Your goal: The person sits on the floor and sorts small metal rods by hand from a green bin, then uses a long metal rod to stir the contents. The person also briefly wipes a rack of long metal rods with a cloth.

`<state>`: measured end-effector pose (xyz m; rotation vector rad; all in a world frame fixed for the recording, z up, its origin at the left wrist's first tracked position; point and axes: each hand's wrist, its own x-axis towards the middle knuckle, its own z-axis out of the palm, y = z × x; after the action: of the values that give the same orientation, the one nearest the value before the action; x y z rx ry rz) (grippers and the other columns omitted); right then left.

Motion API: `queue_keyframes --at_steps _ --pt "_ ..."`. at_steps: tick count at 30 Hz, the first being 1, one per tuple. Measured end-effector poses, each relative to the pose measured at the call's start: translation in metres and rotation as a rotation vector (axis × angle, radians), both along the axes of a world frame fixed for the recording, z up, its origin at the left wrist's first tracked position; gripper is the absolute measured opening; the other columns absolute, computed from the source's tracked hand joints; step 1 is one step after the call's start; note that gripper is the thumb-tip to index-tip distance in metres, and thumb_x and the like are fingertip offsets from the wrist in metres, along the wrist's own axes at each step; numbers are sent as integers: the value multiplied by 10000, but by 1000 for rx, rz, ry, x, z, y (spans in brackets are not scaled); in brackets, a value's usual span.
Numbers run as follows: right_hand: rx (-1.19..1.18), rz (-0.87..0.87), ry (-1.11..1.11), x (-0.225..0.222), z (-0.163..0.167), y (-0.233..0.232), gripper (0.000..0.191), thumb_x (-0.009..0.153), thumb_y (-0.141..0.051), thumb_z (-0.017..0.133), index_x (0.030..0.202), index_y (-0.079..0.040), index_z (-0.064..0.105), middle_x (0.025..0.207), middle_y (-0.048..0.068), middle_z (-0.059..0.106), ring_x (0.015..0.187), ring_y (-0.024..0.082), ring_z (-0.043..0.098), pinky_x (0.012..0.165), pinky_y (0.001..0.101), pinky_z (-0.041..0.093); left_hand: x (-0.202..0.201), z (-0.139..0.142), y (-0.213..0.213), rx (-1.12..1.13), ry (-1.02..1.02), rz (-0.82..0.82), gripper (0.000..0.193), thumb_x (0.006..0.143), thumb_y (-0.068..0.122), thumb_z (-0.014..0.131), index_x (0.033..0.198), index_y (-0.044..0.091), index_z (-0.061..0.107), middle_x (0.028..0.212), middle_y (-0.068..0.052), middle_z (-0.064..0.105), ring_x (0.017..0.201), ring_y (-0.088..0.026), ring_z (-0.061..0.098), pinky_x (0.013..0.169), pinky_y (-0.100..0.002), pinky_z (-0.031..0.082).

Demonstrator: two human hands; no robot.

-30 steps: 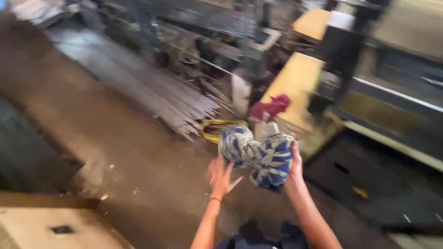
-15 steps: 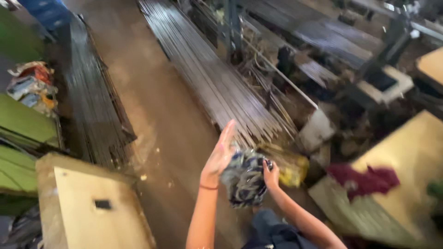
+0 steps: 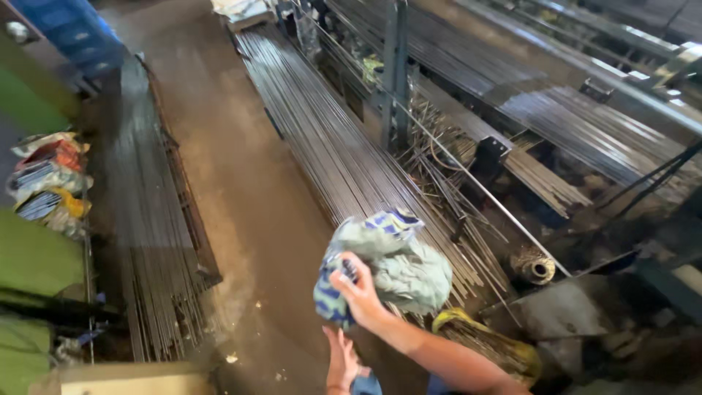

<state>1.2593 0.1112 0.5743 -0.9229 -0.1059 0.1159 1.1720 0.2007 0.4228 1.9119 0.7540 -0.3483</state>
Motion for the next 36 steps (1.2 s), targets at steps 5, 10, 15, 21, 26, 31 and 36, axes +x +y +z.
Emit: queue_keyframes --at_steps 5,10,15,21,26,31,36 --pt "-302 276 -259 65 -48 34 497 921 -164 785 1356 -52 573 1204 17 639 1114 102 591 965 260 497 127 19 66 -782 -366 204 570 911 320 526 1427 88 600 1193 -123 722 1042 -284 671 954 -414 532" --pt "-345 -227 167 166 -59 13 338 875 -174 770 1180 -42 708 1009 82 720 928 168 669 801 307 568 247 49 153 -1033 -600 103 523 890 223 572 1376 37 618 1191 -112 705 1067 -270 655 974 -408 523" --pt "-260 -396 398 230 -48 -26 372 916 -228 688 1268 -112 660 1075 69 702 941 182 646 789 329 538 353 42 146 -1140 -670 -58 498 878 125 633 1347 -42 643 1201 -106 682 1103 -252 621 1008 -391 504" --pt "111 -242 715 320 -63 13 509 976 -495 486 1276 -103 615 1120 90 675 957 221 630 781 392 522 441 6 96 -1355 -150 45 385 823 266 593 1088 9 703 1033 -138 725 969 -316 679 862 -440 573" --pt "180 -284 582 407 -77 60 560 952 -533 521 1184 -44 661 1027 109 716 864 234 676 763 388 554 504 -3 140 -980 6 -98 674 894 620 566 1393 168 607 1288 0 705 1164 -162 654 1023 -338 500" --pt "143 -367 480 516 -84 91 629 927 -571 555 1093 16 708 934 128 756 772 247 723 744 384 586 579 11 230 -1129 34 -55 558 1006 550 463 1510 311 462 1356 12 573 1164 -255 616 911 -571 484" --pt "-401 -515 21 594 -92 152 502 927 -491 677 1053 -13 764 986 43 759 928 132 662 869 305 518 648 -3 221 -1460 6 62 482 1015 459 481 1419 205 552 1327 -66 622 1151 -296 651 927 -539 543"
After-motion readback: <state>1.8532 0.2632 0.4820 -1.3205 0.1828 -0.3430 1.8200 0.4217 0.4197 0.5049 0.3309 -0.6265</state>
